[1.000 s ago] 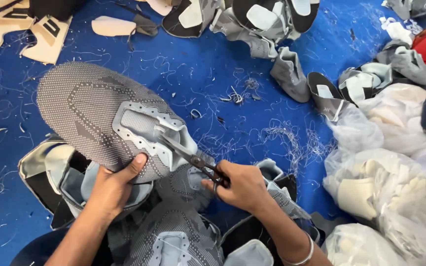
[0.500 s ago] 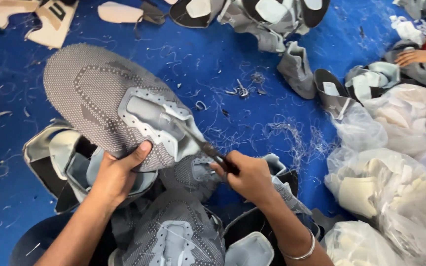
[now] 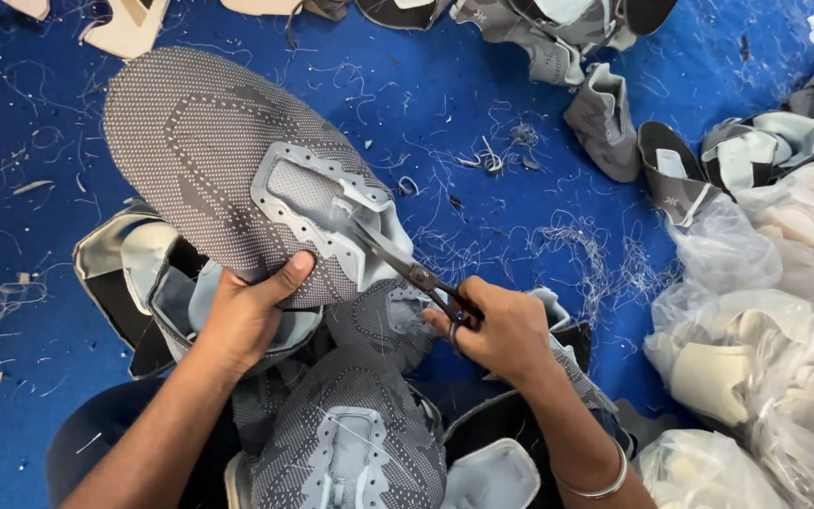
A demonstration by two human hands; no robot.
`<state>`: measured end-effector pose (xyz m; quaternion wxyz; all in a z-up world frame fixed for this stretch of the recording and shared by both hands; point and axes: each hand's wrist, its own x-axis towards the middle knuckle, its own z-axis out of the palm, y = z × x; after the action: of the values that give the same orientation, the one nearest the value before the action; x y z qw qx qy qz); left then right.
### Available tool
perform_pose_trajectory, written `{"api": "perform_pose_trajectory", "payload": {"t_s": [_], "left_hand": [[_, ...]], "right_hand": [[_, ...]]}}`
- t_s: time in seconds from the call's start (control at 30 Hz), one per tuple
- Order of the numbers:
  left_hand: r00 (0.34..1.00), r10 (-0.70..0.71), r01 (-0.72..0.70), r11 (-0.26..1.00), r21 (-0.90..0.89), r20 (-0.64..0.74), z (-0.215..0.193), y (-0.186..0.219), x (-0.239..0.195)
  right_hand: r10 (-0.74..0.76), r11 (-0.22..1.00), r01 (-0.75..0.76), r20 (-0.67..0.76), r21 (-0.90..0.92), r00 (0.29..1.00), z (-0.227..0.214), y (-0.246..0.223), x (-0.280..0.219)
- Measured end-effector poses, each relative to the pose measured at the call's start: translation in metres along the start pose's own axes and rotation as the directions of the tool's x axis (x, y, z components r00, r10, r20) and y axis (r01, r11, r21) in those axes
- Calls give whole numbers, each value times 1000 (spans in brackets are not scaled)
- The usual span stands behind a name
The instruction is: The person trims excess material from shoe upper components using scissors.
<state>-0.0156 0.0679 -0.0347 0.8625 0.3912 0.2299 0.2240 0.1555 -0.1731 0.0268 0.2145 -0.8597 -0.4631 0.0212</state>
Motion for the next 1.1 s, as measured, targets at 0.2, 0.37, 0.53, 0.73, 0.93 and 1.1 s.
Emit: {"api": "perform_pose_trajectory", "payload": {"t_s": [0.2, 0.37, 0.53, 0.73, 0.93, 1.1], "left_hand": [[1000, -15, 13, 998, 67, 15, 5, 3, -1], [999, -33, 31, 997, 69, 24, 5, 3, -1], [999, -25, 24, 998, 57, 24, 6, 4, -2], [999, -2, 1, 999, 36, 34, 6, 4, -2], [999, -28, 24, 994, 103, 41, 10, 2, -5], [998, -33, 22, 984, 177, 60, 5, -4, -3]], "right_hand": [[-40, 998, 39, -26, -48, 999, -1, 0, 1], [-69, 992, 62, -66, -109, 995, 3, 6, 0], [-116, 989, 102, -137, -109, 984, 6, 6, -3], [-105, 994, 105, -168, -8, 980, -1, -10, -3], [-13, 999, 7, -127, -47, 992, 7, -9, -3], [-16, 998, 9, -131, -56, 991, 11, -7, -3]]}}
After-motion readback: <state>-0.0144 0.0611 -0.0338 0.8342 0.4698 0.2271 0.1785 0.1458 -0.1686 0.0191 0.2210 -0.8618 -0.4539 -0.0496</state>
